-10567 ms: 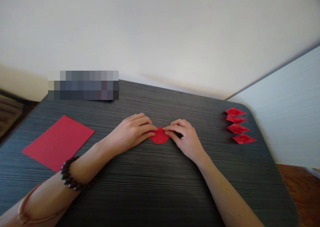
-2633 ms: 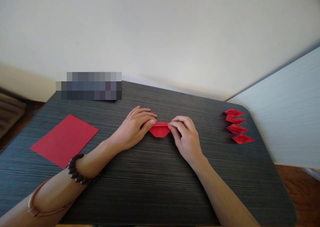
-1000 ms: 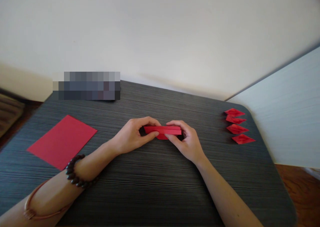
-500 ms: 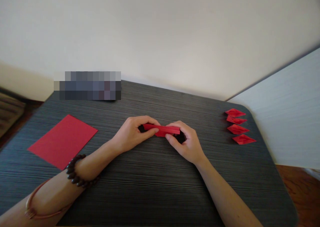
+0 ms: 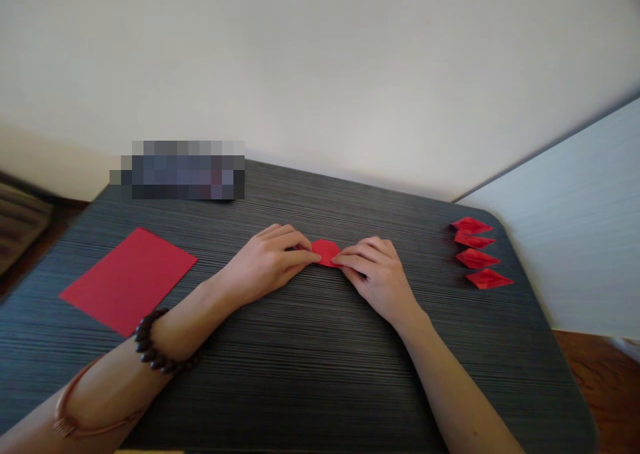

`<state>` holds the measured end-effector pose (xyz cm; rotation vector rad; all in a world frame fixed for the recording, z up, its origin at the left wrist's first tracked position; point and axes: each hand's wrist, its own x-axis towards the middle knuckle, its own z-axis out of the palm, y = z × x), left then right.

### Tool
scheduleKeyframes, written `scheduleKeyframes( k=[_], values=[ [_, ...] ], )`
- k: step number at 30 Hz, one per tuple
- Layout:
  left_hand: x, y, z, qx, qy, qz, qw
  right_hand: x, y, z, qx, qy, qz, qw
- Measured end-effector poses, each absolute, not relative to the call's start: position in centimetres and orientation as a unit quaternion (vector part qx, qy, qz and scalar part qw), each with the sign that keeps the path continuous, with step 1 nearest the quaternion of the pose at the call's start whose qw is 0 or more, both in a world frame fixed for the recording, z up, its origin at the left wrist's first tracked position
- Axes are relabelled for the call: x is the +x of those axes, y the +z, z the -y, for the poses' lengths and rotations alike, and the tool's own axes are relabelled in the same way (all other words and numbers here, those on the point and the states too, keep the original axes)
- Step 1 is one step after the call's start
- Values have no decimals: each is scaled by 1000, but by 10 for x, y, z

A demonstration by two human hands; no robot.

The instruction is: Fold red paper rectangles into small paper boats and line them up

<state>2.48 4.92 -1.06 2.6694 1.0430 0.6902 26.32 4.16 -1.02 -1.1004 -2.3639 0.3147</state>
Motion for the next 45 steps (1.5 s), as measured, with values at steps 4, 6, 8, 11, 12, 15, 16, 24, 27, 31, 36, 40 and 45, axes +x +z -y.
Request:
scheduleKeyframes(
  k=[4, 6, 8, 11, 12, 15, 16, 24, 27, 31, 36, 40, 45],
  values=[
    [23, -6, -49, 914, 191, -345, 91, 269, -9, -44, -400, 132, 878, 228],
    [23, -6, -49, 914, 185, -349, 94, 271, -9, -44, -403, 133, 878, 223],
    [23, -6, -50, 911, 190, -353, 98, 274, -8, -44, -403, 131, 880, 214],
    [23, -6, -50, 910, 191, -353, 100, 278, -6, -45, -393, 137, 889, 192],
    [22, -6, -50, 912, 188, -351, 97, 279, -5, -46, -388, 140, 892, 186],
    [22, -5, -50, 917, 175, -349, 85, 280, -3, -46, -383, 144, 896, 175],
    [23, -4, -50, 917, 171, -351, 82, 280, -3, -46, -386, 142, 895, 175],
    [25, -3, -49, 901, 180, -378, 113, 271, -8, -44, -435, 160, 862, 207],
    [25, -6, -50, 888, 178, -403, 129, 268, -9, -44, -463, 193, 838, 217],
    [30, -9, -49, 886, 163, -419, 113, 263, -10, -43, -491, 204, 818, 219],
    [38, -11, -44, 873, 164, -451, 89, 258, -10, -43, -506, 200, 811, 217],
    [42, -11, -41, 857, 162, -484, 64, 258, -11, -43, -517, 210, 799, 222],
    [41, -8, -41, 848, 156, -501, 77, 257, -9, -43, -523, 212, 796, 220]
  ],
)
